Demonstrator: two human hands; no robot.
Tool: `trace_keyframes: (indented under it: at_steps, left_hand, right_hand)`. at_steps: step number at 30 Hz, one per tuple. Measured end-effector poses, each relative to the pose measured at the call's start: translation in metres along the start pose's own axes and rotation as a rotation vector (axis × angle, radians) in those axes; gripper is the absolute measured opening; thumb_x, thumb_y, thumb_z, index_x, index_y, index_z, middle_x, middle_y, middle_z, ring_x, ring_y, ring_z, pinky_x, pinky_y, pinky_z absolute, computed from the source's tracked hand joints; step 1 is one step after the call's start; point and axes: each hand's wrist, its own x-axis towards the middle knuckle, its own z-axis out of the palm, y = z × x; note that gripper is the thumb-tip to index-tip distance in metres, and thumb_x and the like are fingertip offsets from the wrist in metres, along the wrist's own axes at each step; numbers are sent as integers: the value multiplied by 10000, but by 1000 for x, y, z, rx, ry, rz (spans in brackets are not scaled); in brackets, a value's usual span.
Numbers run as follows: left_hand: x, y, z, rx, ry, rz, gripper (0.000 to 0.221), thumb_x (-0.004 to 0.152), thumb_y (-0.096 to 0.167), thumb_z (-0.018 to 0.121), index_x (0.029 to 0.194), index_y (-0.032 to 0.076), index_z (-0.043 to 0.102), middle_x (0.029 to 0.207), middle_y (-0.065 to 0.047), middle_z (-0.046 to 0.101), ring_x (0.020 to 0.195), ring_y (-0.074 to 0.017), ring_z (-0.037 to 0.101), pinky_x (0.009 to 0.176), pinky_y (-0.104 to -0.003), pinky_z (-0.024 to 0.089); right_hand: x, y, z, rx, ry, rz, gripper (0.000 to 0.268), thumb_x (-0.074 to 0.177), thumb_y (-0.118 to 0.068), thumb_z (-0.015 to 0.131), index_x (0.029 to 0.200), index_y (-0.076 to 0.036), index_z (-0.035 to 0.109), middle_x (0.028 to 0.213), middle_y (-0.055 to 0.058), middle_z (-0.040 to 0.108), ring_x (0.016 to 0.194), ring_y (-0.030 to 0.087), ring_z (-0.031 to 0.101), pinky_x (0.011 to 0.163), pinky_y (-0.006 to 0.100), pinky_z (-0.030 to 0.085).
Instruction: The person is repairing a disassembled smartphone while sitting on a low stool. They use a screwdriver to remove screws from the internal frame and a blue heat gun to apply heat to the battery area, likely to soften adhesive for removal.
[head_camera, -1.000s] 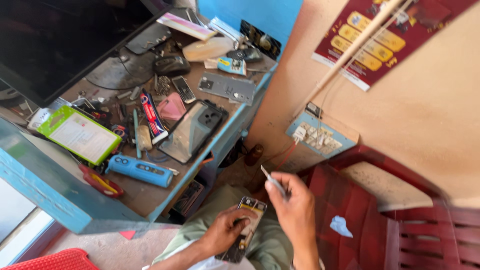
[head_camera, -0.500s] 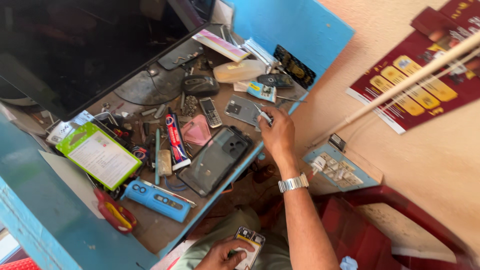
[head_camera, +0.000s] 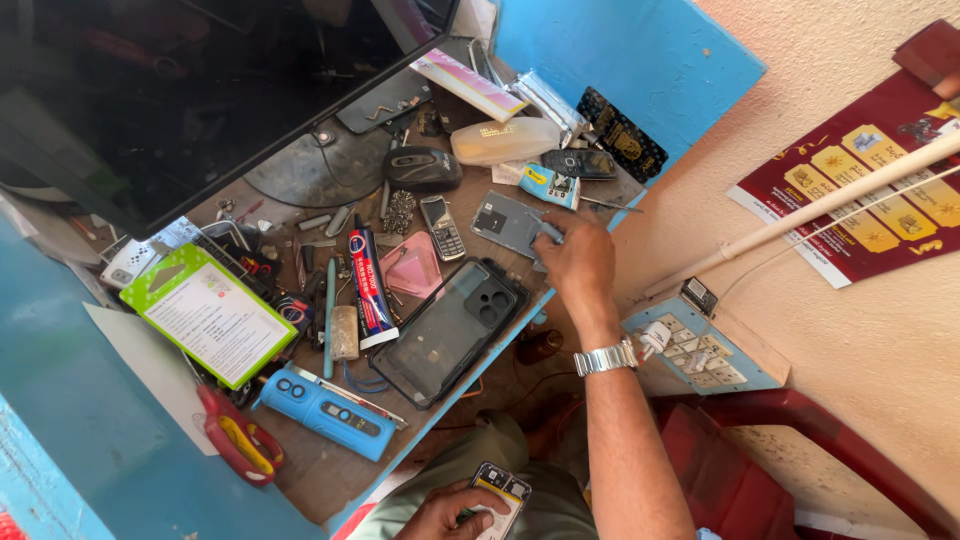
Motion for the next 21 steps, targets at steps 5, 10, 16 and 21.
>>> trace_keyframes:
  at_steps: [5, 10, 16, 21]
  left_hand:
    - [3, 7, -1, 15, 21, -25, 198, 1003, 154, 644, 1159, 56, 717, 1276, -116, 696, 1284, -230, 616, 1107, -368, 437]
    - [7, 34, 3, 40, 112, -109, 257, 1004, 224, 618, 1195, 86, 723, 1218, -65, 733, 1236, -169, 641, 1070, -331, 465]
    - [16, 72, 12, -237, 169, -213, 340, 1002, 280, 614, 1283, 110, 698, 1103, -15, 720, 986, -106, 644, 867, -288, 546]
    - [12, 95, 32, -281, 133, -186, 335, 985, 221, 669, 1288, 79, 690, 1088, -17, 740, 936, -67, 662, 812, -252, 580]
  right_hand:
    - [-18, -13, -28, 84, -15, 148, 282, 887, -196, 718, 1153, -127, 783, 964, 134, 674, 749, 244, 693, 695, 379, 565]
    - [-86, -15, -70, 199, 26, 45, 290, 883, -186, 754, 1155, -88, 781, 936, 112, 688, 835, 216, 672, 764, 330, 531]
    - [-236, 5, -93, 532, -71, 215, 304, 854, -93, 757, 1148, -14, 763, 1016, 40, 716, 989, 141, 659, 910, 261, 492]
    - [-344, 12, -74, 673, -48, 409, 291, 849, -64, 766, 1134, -7, 773, 972, 24, 698, 901, 115, 630, 824, 242, 493]
